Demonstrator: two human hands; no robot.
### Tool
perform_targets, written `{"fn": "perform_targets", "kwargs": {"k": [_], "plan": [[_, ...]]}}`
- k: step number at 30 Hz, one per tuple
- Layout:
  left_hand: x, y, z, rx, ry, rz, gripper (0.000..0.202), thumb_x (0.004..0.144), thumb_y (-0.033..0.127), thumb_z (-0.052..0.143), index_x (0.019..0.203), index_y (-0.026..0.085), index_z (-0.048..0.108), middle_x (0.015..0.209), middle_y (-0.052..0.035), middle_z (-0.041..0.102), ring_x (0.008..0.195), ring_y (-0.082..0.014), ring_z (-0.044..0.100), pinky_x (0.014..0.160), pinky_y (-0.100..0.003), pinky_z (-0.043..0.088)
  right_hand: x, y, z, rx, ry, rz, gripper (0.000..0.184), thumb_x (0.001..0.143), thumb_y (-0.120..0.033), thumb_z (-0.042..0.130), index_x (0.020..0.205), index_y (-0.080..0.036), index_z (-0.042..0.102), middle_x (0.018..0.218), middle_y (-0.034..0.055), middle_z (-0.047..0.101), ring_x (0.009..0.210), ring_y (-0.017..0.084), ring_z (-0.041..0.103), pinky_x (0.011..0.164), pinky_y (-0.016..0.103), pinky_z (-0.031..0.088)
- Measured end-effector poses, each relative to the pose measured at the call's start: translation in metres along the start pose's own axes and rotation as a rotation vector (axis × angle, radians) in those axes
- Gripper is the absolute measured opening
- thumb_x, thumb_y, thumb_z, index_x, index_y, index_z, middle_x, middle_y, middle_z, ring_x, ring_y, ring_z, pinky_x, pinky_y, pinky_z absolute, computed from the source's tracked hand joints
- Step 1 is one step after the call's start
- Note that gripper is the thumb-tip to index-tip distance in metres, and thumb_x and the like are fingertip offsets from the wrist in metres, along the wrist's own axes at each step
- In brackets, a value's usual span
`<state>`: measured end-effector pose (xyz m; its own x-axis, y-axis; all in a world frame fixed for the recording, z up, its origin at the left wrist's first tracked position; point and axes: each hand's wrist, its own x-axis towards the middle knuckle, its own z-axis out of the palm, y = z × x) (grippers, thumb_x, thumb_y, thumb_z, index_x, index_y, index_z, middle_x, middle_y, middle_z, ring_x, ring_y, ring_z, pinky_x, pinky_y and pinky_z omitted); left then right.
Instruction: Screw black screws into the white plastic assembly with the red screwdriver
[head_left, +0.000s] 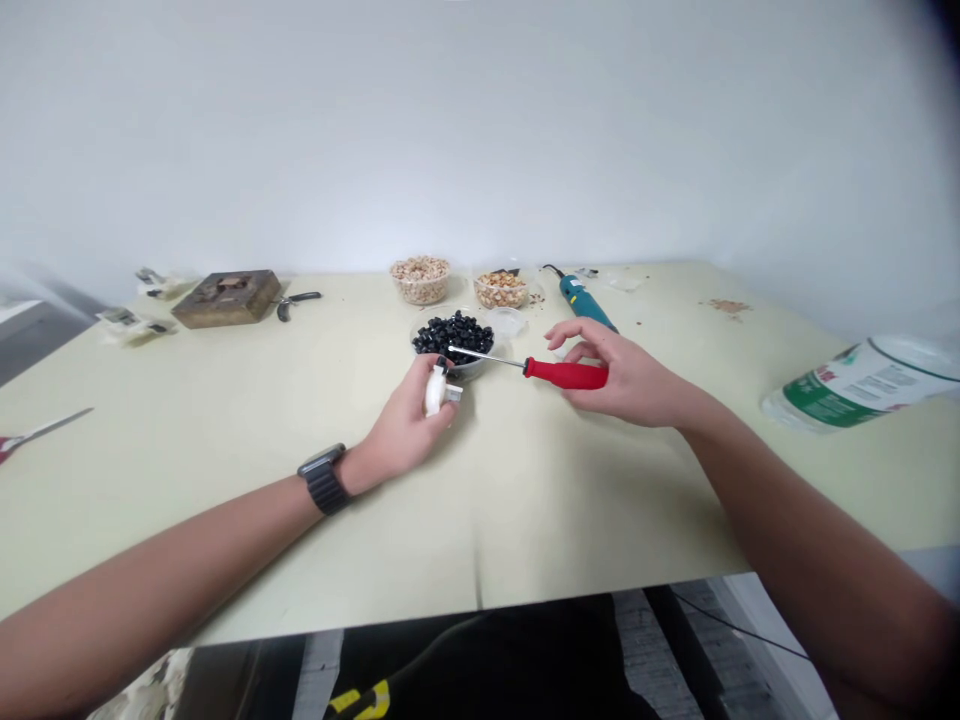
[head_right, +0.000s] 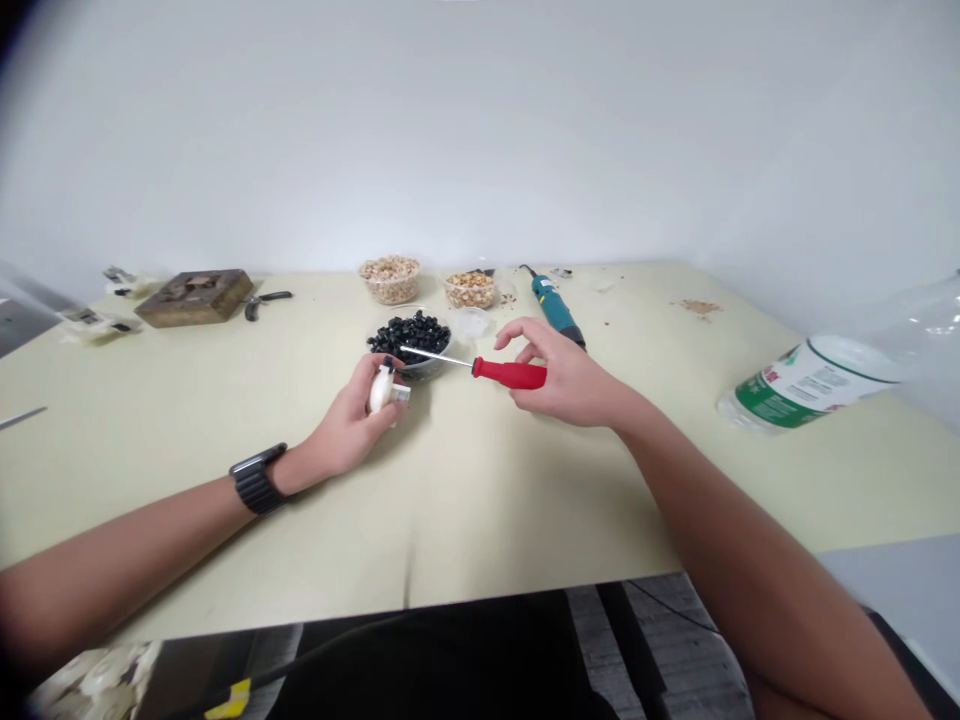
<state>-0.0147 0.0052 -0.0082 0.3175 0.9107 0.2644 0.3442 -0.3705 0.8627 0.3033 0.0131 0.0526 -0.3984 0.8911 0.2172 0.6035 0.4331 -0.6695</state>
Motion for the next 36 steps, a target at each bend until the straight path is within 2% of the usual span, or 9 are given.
{"fn": "perform_targets", "kwargs": {"k": [6,10,13,16,20,24,27,33,36], "plan": [[0.000,-0.002,0.000,0.011,-0.017,0.025,0.044,0.093,0.028,0.061,0.134,0.021,0.047,0.104,-0.0046,0.060,0.087,-0.0206,0.055,0.079,-0.038,0.046,0.001,-0.010,0.003,0.198,0.328,-0.046,0.049,0.075,-0.035,0.092,0.107,-0.026,0.056,0.132,0.0097,0.069,0.102,0.026,0.076,0.077,0.035,0.065],[0.000,-0.002,0.001,0.027,-0.015,0.024,0.046,0.092,0.029,0.062,0.136,0.021,0.047,0.107,-0.0059,0.062,0.090,-0.0220,0.057,0.083,-0.040,0.047,0.013,-0.011,0.014,0.416,0.635,-0.065,0.055,0.074,-0.040,0.094,0.109,-0.031,0.054,0.111,0.0036,0.075,0.105,0.026,0.076,0.082,0.041,0.068],[-0.001,-0.002,0.001,0.058,-0.011,0.019,0.051,0.091,0.030,0.062,0.138,0.020,0.046,0.115,-0.0087,0.064,0.096,-0.0243,0.059,0.086,-0.042,0.048,0.028,-0.016,0.016,0.555,0.731,-0.053,0.048,0.080,-0.047,0.090,0.114,-0.030,0.060,0.111,0.0044,0.076,0.110,0.026,0.075,0.091,0.044,0.067],[-0.001,0.000,0.002,0.074,-0.007,0.023,0.052,0.089,0.029,0.061,0.138,0.020,0.047,0.119,-0.0103,0.064,0.099,-0.0262,0.061,0.088,-0.044,0.049,0.047,-0.035,0.011,0.530,0.697,-0.187,0.047,0.081,-0.048,0.090,0.117,-0.031,0.064,0.116,0.0063,0.075,0.118,0.027,0.073,0.110,0.048,0.061],[-0.001,0.000,0.002,0.075,-0.003,0.030,0.053,0.088,0.028,0.061,0.139,0.020,0.048,0.118,-0.0099,0.064,0.098,-0.0260,0.061,0.088,-0.044,0.049,0.078,-0.080,-0.002,0.351,0.614,-0.385,0.046,0.085,-0.050,0.086,0.120,-0.038,0.058,0.130,0.0030,0.069,0.118,0.026,0.072,0.108,0.046,0.062],[-0.001,-0.001,0.002,0.071,-0.009,0.022,0.055,0.088,0.028,0.062,0.141,0.020,0.047,0.119,-0.0101,0.065,0.099,-0.0259,0.062,0.087,-0.043,0.049,0.103,-0.110,-0.001,0.227,0.656,-0.612,0.038,0.095,-0.033,0.072,0.127,-0.039,0.053,0.143,-0.0015,0.058,0.109,0.021,0.070,0.105,0.042,0.063],[-0.001,-0.001,0.002,0.073,-0.010,0.025,0.056,0.087,0.027,0.063,0.140,0.020,0.047,0.118,-0.0101,0.066,0.097,-0.0257,0.062,0.086,-0.043,0.049,0.118,-0.103,0.013,0.287,0.678,-0.644,0.040,0.094,-0.031,0.073,0.125,-0.039,0.049,0.137,-0.0013,0.060,0.106,0.021,0.071,0.101,0.041,0.064],[0.000,0.000,0.003,0.084,-0.007,0.040,0.057,0.084,0.027,0.062,0.139,0.020,0.047,0.117,-0.0089,0.064,0.097,-0.0252,0.061,0.088,-0.043,0.049,0.139,-0.060,0.038,0.227,0.512,-0.469,0.048,0.094,-0.069,0.068,0.127,-0.041,0.048,0.113,0.0015,0.071,0.100,0.021,0.072,0.086,0.039,0.065],[0.001,0.000,0.002,0.079,-0.014,0.049,0.057,0.084,0.027,0.062,0.138,0.020,0.047,0.115,-0.0088,0.064,0.096,-0.0247,0.060,0.088,-0.043,0.048,0.142,-0.055,0.035,0.203,0.509,-0.456,0.051,0.093,-0.074,0.065,0.130,-0.043,0.049,0.108,0.0020,0.070,0.100,0.022,0.072,0.077,0.038,0.065]]}}
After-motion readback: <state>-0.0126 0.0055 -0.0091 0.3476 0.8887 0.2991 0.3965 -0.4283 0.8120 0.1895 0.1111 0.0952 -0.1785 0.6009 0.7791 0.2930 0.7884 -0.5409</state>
